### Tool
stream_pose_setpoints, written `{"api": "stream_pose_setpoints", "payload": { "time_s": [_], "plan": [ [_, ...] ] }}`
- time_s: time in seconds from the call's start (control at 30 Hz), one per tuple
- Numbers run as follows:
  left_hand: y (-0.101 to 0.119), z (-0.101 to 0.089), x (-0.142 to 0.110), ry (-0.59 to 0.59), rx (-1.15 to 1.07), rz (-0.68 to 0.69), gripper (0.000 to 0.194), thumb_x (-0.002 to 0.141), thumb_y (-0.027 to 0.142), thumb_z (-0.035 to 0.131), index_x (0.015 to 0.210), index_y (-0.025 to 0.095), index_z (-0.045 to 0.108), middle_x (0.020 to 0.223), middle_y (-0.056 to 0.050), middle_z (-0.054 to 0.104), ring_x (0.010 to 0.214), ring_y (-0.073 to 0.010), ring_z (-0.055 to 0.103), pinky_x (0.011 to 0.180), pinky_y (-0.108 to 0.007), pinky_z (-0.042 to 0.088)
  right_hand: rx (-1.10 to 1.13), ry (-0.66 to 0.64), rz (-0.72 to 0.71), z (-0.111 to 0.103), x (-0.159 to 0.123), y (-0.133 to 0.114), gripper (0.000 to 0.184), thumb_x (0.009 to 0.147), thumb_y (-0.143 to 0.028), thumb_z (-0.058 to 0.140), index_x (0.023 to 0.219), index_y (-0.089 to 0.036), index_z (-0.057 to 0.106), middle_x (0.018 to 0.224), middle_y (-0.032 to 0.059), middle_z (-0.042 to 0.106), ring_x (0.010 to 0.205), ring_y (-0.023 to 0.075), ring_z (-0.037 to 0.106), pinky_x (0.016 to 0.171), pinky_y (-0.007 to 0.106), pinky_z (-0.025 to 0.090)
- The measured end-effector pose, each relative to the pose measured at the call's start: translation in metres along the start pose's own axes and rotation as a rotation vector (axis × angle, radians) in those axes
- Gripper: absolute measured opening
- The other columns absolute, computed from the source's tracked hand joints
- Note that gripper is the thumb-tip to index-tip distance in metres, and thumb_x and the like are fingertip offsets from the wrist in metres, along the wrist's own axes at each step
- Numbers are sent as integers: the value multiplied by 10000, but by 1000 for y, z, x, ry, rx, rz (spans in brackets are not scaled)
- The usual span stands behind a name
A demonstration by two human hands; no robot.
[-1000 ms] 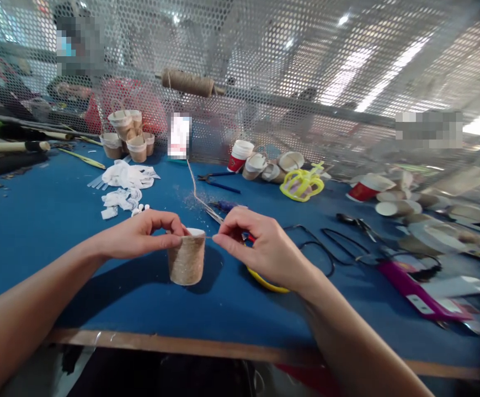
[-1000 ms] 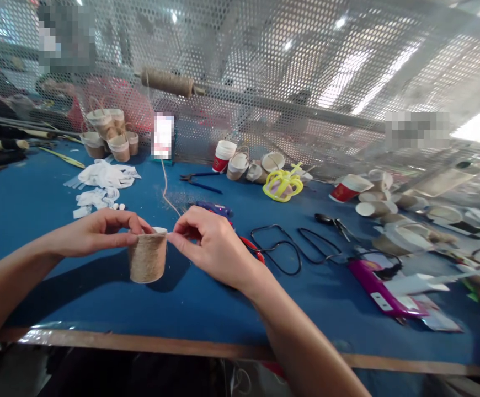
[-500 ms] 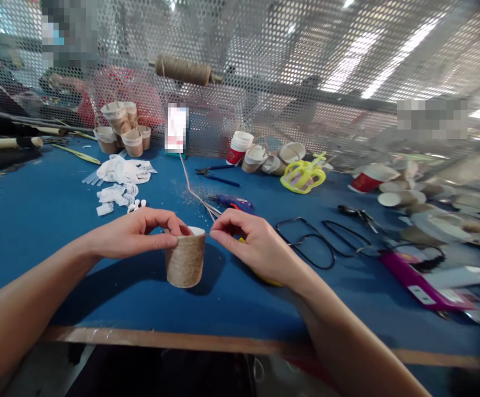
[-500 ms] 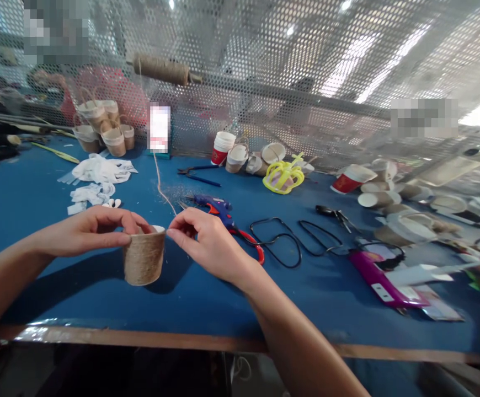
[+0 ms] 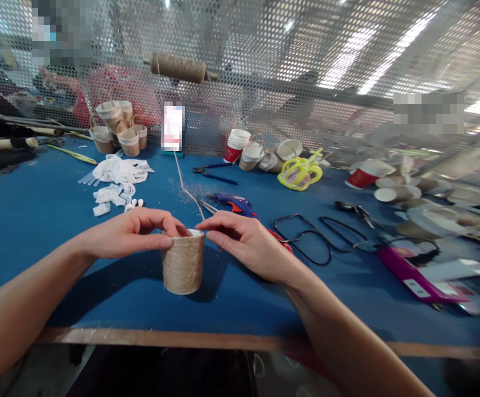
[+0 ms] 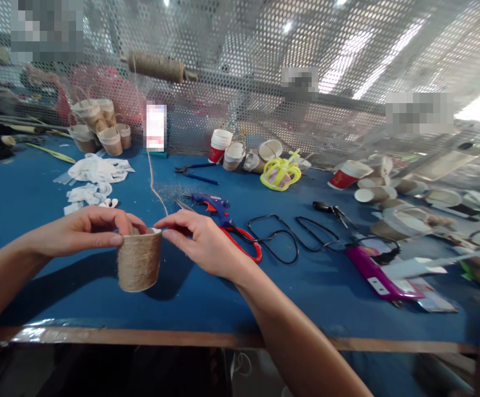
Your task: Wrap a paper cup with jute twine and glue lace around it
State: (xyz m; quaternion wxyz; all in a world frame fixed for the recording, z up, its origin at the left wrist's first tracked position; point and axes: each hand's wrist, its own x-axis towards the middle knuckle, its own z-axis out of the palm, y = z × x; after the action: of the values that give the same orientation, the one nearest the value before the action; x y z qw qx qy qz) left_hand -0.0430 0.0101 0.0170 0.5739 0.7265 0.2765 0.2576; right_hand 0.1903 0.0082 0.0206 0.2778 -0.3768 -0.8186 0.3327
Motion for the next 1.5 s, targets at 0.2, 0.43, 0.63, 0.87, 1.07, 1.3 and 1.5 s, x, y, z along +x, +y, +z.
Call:
{"api": "stream_pose_setpoints", "payload": {
  "time_s": [0.2, 0.43, 0.63, 0.87, 1.07, 1.3, 1.5],
  "plan": [
    [-1, 0, 0, 6, -36, -3, 71, 821, 204, 569, 786, 154, 605, 1049, -74, 659, 980, -185, 596, 818, -299, 470, 26, -51, 0, 0, 2, -2, 144, 854, -164, 492, 884, -177, 632, 836, 12, 607, 778, 109, 566, 710, 235, 457],
    [-3, -2, 1, 1, -73, -14, 113, 817, 268, 589, 803, 157, 600, 1063, -68, 654, 1010, -198, 583, 871, -331, 447, 23, -49, -38, -1, 0, -3, 124, 856, -128, 472, 822, -171, 583, 787, 2, 559, 732, 102, 521, 691, 234, 431],
    [-6, -4, 3, 17, -23, -13, 95, 830, 246, 558, 812, 161, 595, 1062, -62, 647, 1030, -195, 572, 905, -339, 428, -51, -49, -82, -1, -2, -1, 121, 870, -124, 452, 825, -176, 552, 800, 7, 551, 754, 107, 521, 704, 243, 431],
    [-6, -3, 5, 67, 100, -11, 221, 778, 225, 586, 990, 164, 591, 1019, -70, 650, 951, -195, 594, 846, -343, 465, -163, -45, -126, 0, -3, -1, 128, 888, -139, 435, 843, -181, 547, 821, 20, 564, 776, 120, 536, 719, 260, 447],
    [-3, 3, 8, 420, 133, 128, 286, 740, 249, 621, 1014, 175, 588, 1144, -80, 618, 1075, -207, 549, 976, -367, 384, -253, 26, -150, 0, -1, 2, 129, 889, -128, 435, 838, -176, 543, 824, 33, 566, 781, 127, 540, 727, 273, 453],
    [-8, 3, 10, 816, 17, 157, 226, 845, 312, 526, 711, 170, 641, 554, 8, 598, 550, -103, 544, 626, -247, 466, -331, 30, -158, -1, 1, 7, 136, 899, -137, 424, 831, -177, 534, 824, 40, 557, 777, 133, 537, 716, 277, 455],
    [31, 43, -15, 166, -129, 70, 298, 858, 415, 500, 735, 184, 641, 732, -29, 663, 714, -145, 611, 705, -262, 480, -344, 44, -218, -1, 0, 9, 128, 895, -128, 426, 839, -163, 536, 819, 50, 552, 778, 139, 532, 716, 274, 452]
  ]
}}
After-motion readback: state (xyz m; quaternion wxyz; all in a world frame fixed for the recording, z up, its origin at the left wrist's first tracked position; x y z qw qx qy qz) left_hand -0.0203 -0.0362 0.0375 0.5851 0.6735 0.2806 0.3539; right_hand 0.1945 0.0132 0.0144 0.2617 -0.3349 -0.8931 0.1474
